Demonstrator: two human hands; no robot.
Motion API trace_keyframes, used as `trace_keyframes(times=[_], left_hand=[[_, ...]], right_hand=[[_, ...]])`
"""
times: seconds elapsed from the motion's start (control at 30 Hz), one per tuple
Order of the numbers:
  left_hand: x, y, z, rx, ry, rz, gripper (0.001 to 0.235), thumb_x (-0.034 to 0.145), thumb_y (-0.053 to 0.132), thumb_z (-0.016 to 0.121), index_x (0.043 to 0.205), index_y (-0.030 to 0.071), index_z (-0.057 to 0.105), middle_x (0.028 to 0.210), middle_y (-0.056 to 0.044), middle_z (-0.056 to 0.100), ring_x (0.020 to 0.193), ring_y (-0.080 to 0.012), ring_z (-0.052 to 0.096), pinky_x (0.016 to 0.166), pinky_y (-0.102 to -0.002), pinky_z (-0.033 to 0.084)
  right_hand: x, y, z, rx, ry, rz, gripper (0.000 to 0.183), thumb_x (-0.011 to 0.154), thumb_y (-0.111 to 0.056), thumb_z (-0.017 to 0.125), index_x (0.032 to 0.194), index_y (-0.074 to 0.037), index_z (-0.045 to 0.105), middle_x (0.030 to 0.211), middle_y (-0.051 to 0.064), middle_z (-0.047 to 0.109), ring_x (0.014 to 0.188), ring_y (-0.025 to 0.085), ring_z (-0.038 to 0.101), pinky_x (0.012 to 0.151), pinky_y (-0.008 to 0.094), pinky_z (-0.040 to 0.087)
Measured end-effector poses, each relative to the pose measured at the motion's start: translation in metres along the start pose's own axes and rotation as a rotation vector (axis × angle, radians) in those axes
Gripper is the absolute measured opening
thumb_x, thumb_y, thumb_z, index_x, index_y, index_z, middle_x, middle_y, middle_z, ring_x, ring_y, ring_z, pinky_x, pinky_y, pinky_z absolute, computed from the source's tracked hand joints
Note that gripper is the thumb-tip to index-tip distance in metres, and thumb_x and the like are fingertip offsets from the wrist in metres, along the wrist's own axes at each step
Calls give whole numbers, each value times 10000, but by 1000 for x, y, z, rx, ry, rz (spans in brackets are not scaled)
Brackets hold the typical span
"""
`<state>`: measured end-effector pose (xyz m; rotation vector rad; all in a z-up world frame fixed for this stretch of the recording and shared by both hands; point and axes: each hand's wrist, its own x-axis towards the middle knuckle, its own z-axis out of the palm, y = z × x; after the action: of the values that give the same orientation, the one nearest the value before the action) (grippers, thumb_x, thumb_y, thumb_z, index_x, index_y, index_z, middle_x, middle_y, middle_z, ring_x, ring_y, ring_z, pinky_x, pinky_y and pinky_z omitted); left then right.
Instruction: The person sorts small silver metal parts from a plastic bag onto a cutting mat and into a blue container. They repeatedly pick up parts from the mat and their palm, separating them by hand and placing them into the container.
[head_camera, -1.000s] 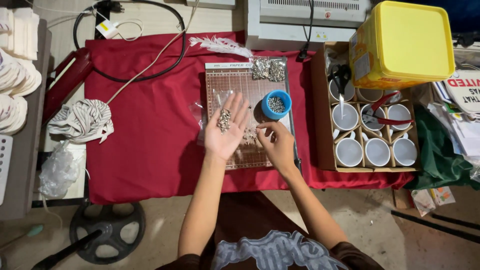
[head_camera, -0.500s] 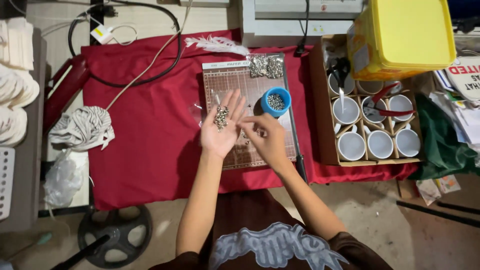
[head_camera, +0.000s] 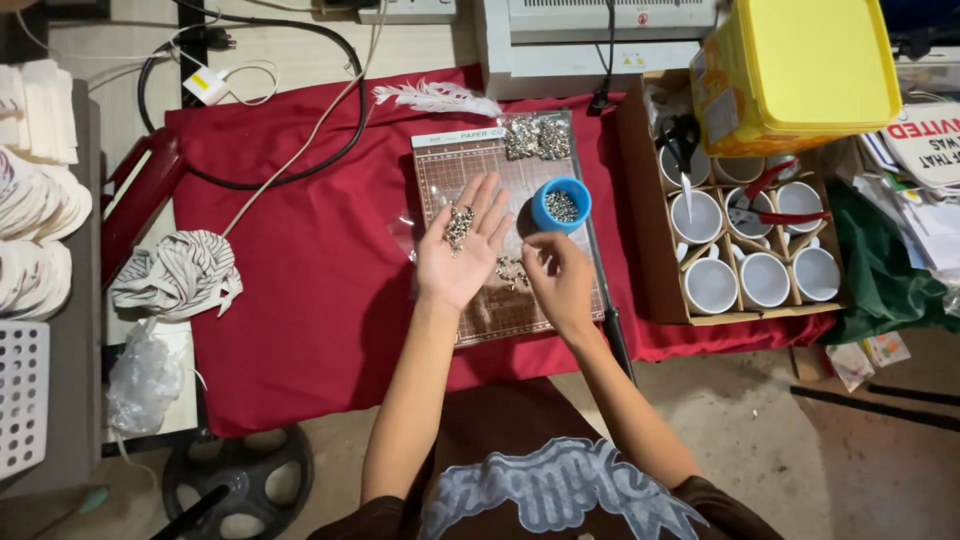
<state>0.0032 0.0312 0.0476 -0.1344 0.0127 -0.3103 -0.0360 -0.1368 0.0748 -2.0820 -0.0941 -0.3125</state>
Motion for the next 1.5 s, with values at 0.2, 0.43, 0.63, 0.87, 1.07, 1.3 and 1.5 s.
trace_keyframes(times=[0.2, 0.43, 0.63, 0.87, 1.07, 1.3, 1.5], left_hand=[[-1, 8, -3, 98, -21, -18, 555, 1098, 257, 360, 1597, 15, 345, 1679, -113, 342, 1572, -282, 289, 1274, -439, 283], [3, 14, -1, 91, -11, -68, 563, 1087, 226, 368, 1608, 15, 325, 1676, -109, 345, 1571, -276, 294, 1277, -432, 284], [6, 8, 7, 282, -24, -49, 585, 1092, 286, 337, 1606, 4, 325, 1674, -134, 346, 1578, -302, 289, 1305, -443, 254], [12, 6, 6, 357, -18, -38, 583, 1091, 288, 308, 1599, 1, 335, 1668, -151, 359, 1577, -324, 294, 1313, -449, 222], [18, 11, -8, 170, 5, -52, 574, 1085, 263, 340, 1599, 5, 334, 1670, -139, 352, 1576, -311, 288, 1295, -448, 262], [21, 17, -18, 16, -19, -57, 555, 1086, 234, 375, 1597, 19, 343, 1672, -118, 354, 1578, -302, 284, 1287, -446, 293], [20, 17, -16, 56, -12, -54, 562, 1093, 251, 347, 1602, 14, 341, 1685, -126, 334, 1584, -299, 276, 1295, -441, 273]], right_hand=[[-16, 18, 12, -106, -67, 64, 250, 893, -134, 764, 1137, -80, 763, 712, 63, 647, 585, 96, 555, 559, 269, 455], [-15, -16, 10, -13, 24, 86, 177, 935, -102, 755, 1111, -90, 770, 696, 39, 639, 595, 90, 536, 562, 260, 416], [4, -58, 15, -70, -41, -122, 173, 879, -138, 818, 1044, -97, 787, 780, 32, 662, 641, 105, 582, 584, 256, 441], [16, -56, 35, -101, -93, -197, 187, 816, -189, 865, 967, -96, 806, 809, 39, 705, 687, 124, 652, 625, 301, 444], [10, -30, 26, -19, -59, 9, 157, 852, -162, 824, 970, -72, 773, 816, 53, 709, 670, 133, 618, 605, 276, 483], [-5, 25, 17, -230, -102, -18, 164, 849, -142, 798, 997, -75, 782, 824, 69, 700, 619, 109, 589, 575, 277, 464], [2, -18, 22, -107, 2, 3, 152, 882, -164, 806, 1011, -89, 782, 757, 60, 668, 614, 121, 564, 586, 288, 433]])
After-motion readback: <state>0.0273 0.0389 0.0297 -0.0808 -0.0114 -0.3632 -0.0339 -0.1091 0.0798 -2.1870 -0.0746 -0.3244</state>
